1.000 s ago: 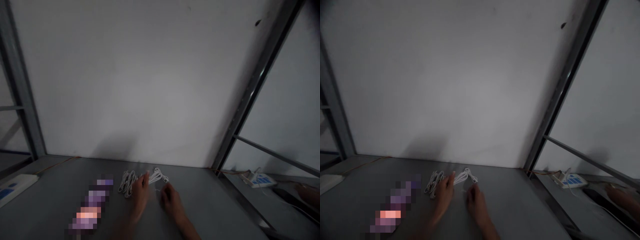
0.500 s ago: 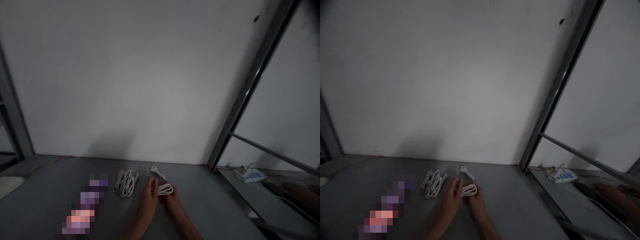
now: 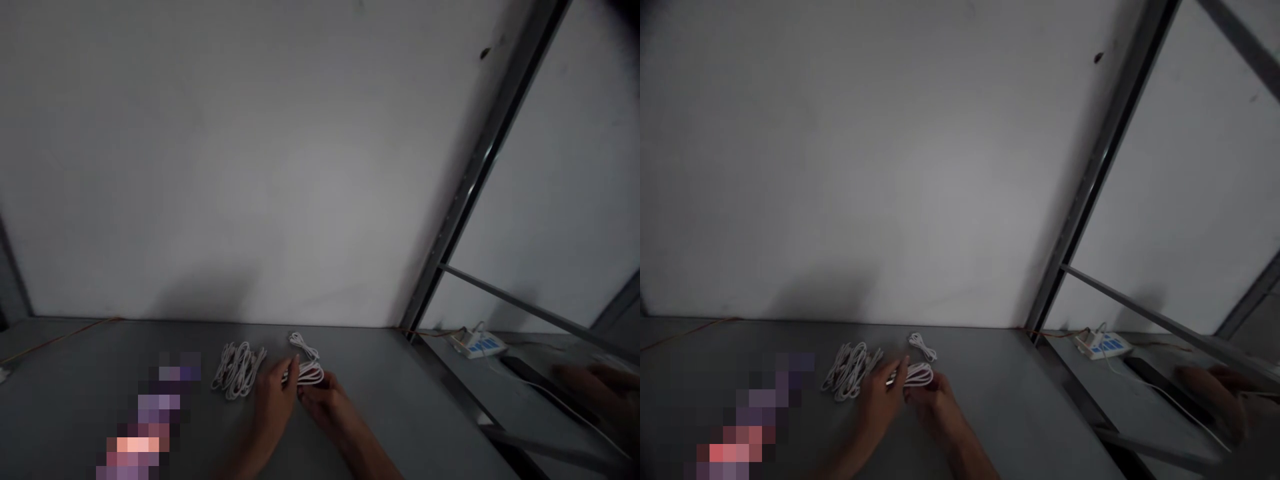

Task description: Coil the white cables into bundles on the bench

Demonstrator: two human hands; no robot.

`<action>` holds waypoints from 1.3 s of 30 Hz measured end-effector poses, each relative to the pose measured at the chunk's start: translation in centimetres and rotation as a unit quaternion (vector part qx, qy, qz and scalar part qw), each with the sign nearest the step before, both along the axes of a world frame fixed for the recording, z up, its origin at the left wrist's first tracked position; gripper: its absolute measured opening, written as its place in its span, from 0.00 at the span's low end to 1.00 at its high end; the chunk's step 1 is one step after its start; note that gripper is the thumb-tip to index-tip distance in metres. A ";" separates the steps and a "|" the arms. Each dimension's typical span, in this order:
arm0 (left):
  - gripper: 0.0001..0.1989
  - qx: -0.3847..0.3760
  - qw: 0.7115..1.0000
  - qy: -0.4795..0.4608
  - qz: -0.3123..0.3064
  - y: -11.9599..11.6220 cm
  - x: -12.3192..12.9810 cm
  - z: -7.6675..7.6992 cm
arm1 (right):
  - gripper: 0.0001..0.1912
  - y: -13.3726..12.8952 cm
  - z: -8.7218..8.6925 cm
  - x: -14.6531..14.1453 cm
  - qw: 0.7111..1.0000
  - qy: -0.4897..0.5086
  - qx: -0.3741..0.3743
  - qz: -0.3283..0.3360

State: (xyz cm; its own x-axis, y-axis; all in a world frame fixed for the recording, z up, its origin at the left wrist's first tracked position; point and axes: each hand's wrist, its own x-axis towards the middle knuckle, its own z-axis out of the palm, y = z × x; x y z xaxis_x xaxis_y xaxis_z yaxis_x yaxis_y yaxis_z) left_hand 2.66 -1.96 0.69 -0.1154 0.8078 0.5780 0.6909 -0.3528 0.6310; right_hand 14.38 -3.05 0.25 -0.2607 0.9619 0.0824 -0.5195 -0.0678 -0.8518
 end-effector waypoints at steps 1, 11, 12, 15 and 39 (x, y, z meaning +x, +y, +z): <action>0.20 0.009 1.000 0.007 0.005 0.0 -0.1 -0.1 | 0.11 -0.1 0.0 0.0 1.000 0.006 0.002 0.007; 0.17 -0.011 0.996 -0.008 -0.084 -0.9 0.6 0.8 | 0.13 0.9 -0.6 0.7 0.995 0.039 -0.079 -0.049; 0.17 -0.017 0.995 -0.018 -0.093 -1.0 0.6 0.9 | 0.14 1.0 -0.6 0.7 0.994 0.046 -0.085 -0.054; 0.17 -0.033 0.991 -0.032 -0.129 -1.1 0.6 1.3 | 0.13 1.2 -0.6 0.9 0.993 0.055 -0.087 -0.066; 0.18 -0.028 0.988 0.048 -0.147 0.2 0.1 -0.1 | 0.24 2.2 -1.2 1.3 0.993 -0.060 -0.076 -0.070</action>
State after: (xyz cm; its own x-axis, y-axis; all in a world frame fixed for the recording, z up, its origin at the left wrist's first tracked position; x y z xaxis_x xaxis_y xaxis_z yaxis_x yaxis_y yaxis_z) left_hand 2.80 -1.78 0.58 0.1813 0.8298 0.5279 0.6218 -0.5125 0.5921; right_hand 15.69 -0.87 -0.97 -0.1226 0.9884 -0.0899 -0.4274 -0.1344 -0.8940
